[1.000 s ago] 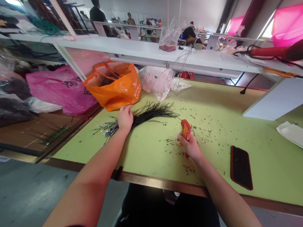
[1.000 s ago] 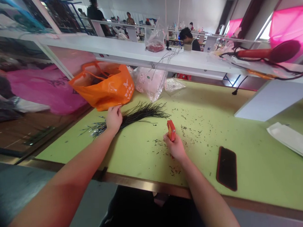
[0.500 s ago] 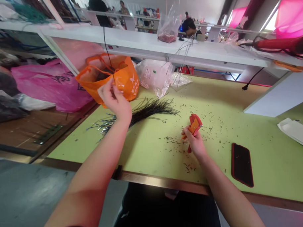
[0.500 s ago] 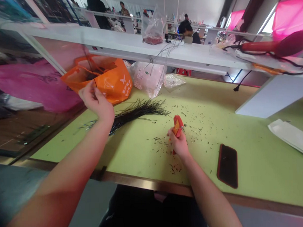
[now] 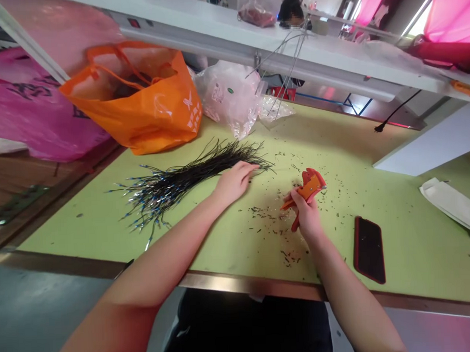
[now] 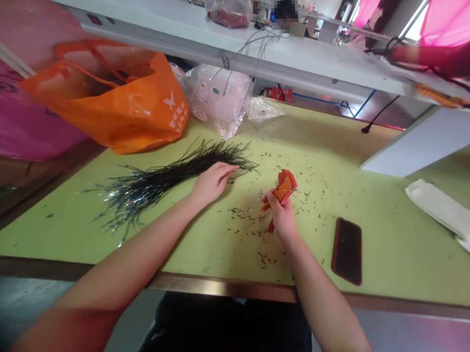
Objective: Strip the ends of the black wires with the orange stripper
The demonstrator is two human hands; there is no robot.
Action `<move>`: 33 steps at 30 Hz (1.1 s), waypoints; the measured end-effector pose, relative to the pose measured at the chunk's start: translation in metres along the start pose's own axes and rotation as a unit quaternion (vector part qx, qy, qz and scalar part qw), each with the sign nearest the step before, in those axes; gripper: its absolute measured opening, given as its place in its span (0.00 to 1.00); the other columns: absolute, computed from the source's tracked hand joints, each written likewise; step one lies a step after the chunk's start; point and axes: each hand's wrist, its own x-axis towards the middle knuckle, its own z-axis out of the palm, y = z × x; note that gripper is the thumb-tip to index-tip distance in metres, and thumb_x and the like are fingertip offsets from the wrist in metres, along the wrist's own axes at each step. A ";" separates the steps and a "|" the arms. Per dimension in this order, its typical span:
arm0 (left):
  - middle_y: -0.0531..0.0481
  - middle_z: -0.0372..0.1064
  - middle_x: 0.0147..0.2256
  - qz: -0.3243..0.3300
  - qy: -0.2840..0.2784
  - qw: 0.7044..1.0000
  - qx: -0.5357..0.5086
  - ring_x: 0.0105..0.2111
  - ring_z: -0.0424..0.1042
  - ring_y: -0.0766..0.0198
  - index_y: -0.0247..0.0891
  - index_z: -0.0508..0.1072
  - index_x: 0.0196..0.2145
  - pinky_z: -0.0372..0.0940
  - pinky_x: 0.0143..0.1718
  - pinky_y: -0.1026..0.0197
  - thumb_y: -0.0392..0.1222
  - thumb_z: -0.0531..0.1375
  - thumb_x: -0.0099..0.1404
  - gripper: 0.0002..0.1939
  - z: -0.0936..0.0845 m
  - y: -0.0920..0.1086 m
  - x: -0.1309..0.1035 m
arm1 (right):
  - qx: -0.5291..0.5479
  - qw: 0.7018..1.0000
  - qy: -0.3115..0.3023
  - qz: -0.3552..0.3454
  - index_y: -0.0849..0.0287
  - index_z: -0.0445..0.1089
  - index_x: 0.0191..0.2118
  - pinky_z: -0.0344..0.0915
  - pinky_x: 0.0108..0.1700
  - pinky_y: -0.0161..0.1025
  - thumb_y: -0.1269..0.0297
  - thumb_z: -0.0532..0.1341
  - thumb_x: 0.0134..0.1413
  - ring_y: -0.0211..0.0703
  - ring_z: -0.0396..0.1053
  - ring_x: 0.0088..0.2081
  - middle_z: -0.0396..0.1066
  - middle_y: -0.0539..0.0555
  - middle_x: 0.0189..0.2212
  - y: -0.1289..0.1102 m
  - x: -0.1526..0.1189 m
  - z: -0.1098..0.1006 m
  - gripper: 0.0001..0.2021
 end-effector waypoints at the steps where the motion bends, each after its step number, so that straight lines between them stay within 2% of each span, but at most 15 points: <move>1: 0.44 0.77 0.52 0.010 0.059 0.998 -0.016 0.47 0.78 0.58 0.43 0.80 0.58 0.74 0.49 0.56 0.37 0.53 0.77 0.20 -0.005 0.005 -0.001 | 0.006 1.000 0.004 0.000 0.52 0.72 0.38 0.76 0.45 0.48 0.49 0.67 0.61 0.51 0.75 0.41 0.75 0.55 0.37 -0.001 0.001 -0.001 0.13; 3: 0.44 0.78 0.49 0.036 0.163 0.985 -0.044 0.46 0.77 0.60 0.42 0.80 0.55 0.73 0.48 0.57 0.39 0.53 0.79 0.17 -0.015 0.018 -0.003 | 0.024 1.000 0.015 -0.002 0.52 0.71 0.39 0.76 0.43 0.48 0.49 0.68 0.60 0.50 0.75 0.40 0.75 0.55 0.36 -0.004 0.002 -0.003 0.13; 4: 0.45 0.78 0.48 0.048 0.196 0.978 -0.055 0.45 0.77 0.60 0.42 0.80 0.54 0.73 0.47 0.57 0.39 0.54 0.79 0.16 -0.020 0.025 -0.005 | 0.037 0.999 0.021 -0.002 0.52 0.72 0.40 0.76 0.42 0.47 0.49 0.68 0.59 0.50 0.75 0.40 0.75 0.55 0.37 -0.006 0.003 -0.003 0.13; 5: 0.45 0.78 0.47 0.060 0.207 0.974 -0.064 0.45 0.77 0.60 0.43 0.80 0.53 0.73 0.46 0.57 0.40 0.54 0.79 0.16 -0.023 0.033 -0.007 | 0.053 0.998 0.024 0.001 0.52 0.72 0.41 0.76 0.42 0.47 0.48 0.68 0.59 0.50 0.75 0.40 0.75 0.55 0.38 -0.008 0.004 -0.004 0.14; 6: 0.46 0.79 0.46 0.075 0.192 0.976 -0.071 0.45 0.77 0.60 0.43 0.80 0.53 0.74 0.46 0.57 0.40 0.54 0.79 0.16 -0.025 0.039 -0.009 | 0.071 0.997 0.025 0.006 0.52 0.73 0.43 0.76 0.43 0.47 0.48 0.69 0.58 0.49 0.76 0.40 0.76 0.55 0.39 -0.010 0.005 -0.004 0.15; 8: 0.47 0.79 0.47 0.111 0.106 0.985 -0.079 0.45 0.78 0.61 0.45 0.79 0.55 0.74 0.46 0.58 0.39 0.53 0.79 0.16 -0.026 0.050 -0.013 | 0.111 0.993 0.024 0.014 0.51 0.74 0.46 0.76 0.44 0.47 0.48 0.69 0.57 0.47 0.76 0.39 0.76 0.55 0.40 -0.013 0.006 -0.004 0.17; 10: 0.47 0.79 0.49 0.138 0.002 0.988 -0.074 0.44 0.79 0.61 0.46 0.79 0.57 0.73 0.44 0.59 0.37 0.52 0.78 0.19 -0.023 0.055 -0.016 | 0.152 0.988 0.025 0.012 0.51 0.74 0.46 0.76 0.46 0.48 0.50 0.70 0.56 0.46 0.74 0.36 0.74 0.53 0.37 -0.015 0.007 -0.003 0.16; 12: 0.46 0.79 0.51 0.134 -0.061 0.987 -0.057 0.42 0.79 0.61 0.46 0.78 0.58 0.73 0.41 0.61 0.35 0.52 0.76 0.21 -0.020 0.055 -0.018 | 0.185 0.982 0.034 0.006 0.51 0.73 0.43 0.76 0.47 0.49 0.55 0.71 0.53 0.45 0.71 0.34 0.70 0.50 0.31 -0.017 0.008 -0.002 0.13; 15: 0.45 0.79 0.52 0.088 -0.060 0.994 -0.033 0.36 0.78 0.62 0.45 0.79 0.58 0.72 0.39 0.60 0.35 0.52 0.73 0.22 -0.017 0.052 -0.019 | 0.217 0.975 0.034 0.010 0.50 0.71 0.40 0.76 0.48 0.51 0.59 0.68 0.51 0.47 0.69 0.33 0.65 0.49 0.28 -0.018 0.010 -0.004 0.10; 19: 0.47 0.79 0.52 0.038 -0.033 0.998 -0.025 0.31 0.75 0.63 0.46 0.80 0.56 0.72 0.39 0.58 0.36 0.53 0.73 0.21 -0.020 0.048 -0.019 | 0.225 0.974 0.005 0.017 0.50 0.69 0.41 0.75 0.50 0.53 0.56 0.65 0.52 0.47 0.69 0.33 0.63 0.48 0.29 -0.020 0.015 -0.011 0.11; 25: 0.48 0.81 0.50 0.031 -0.079 0.996 0.016 0.33 0.77 0.59 0.46 0.81 0.54 0.71 0.36 0.58 0.36 0.53 0.71 0.21 -0.019 0.044 -0.017 | 0.238 0.970 -0.032 0.026 0.50 0.68 0.40 0.76 0.49 0.51 0.58 0.67 0.51 0.46 0.70 0.35 0.67 0.49 0.31 -0.026 0.017 -0.017 0.12; 28: 0.46 0.81 0.49 0.025 -0.105 0.994 0.029 0.32 0.78 0.58 0.45 0.80 0.56 0.71 0.35 0.57 0.40 0.53 0.75 0.20 -0.016 0.046 -0.017 | 0.251 0.965 -0.051 0.046 0.51 0.69 0.37 0.77 0.46 0.50 0.58 0.70 0.51 0.46 0.71 0.34 0.69 0.49 0.31 -0.023 0.015 -0.014 0.11; 31: 0.43 0.81 0.51 0.033 -0.113 0.993 0.016 0.37 0.81 0.55 0.42 0.78 0.58 0.75 0.39 0.54 0.47 0.53 0.78 0.20 -0.009 0.056 -0.020 | 0.228 0.965 -0.108 0.076 0.53 0.71 0.36 0.77 0.46 0.51 0.55 0.72 0.51 0.46 0.72 0.35 0.71 0.50 0.31 -0.015 0.010 -0.006 0.12; 33: 0.43 0.81 0.52 0.051 -0.119 0.992 -0.013 0.43 0.83 0.53 0.42 0.78 0.58 0.77 0.44 0.52 0.48 0.52 0.79 0.20 -0.004 0.063 -0.023 | 0.196 0.964 -0.155 0.091 0.54 0.74 0.35 0.77 0.45 0.50 0.53 0.74 0.50 0.46 0.73 0.35 0.73 0.52 0.32 -0.010 0.005 0.001 0.14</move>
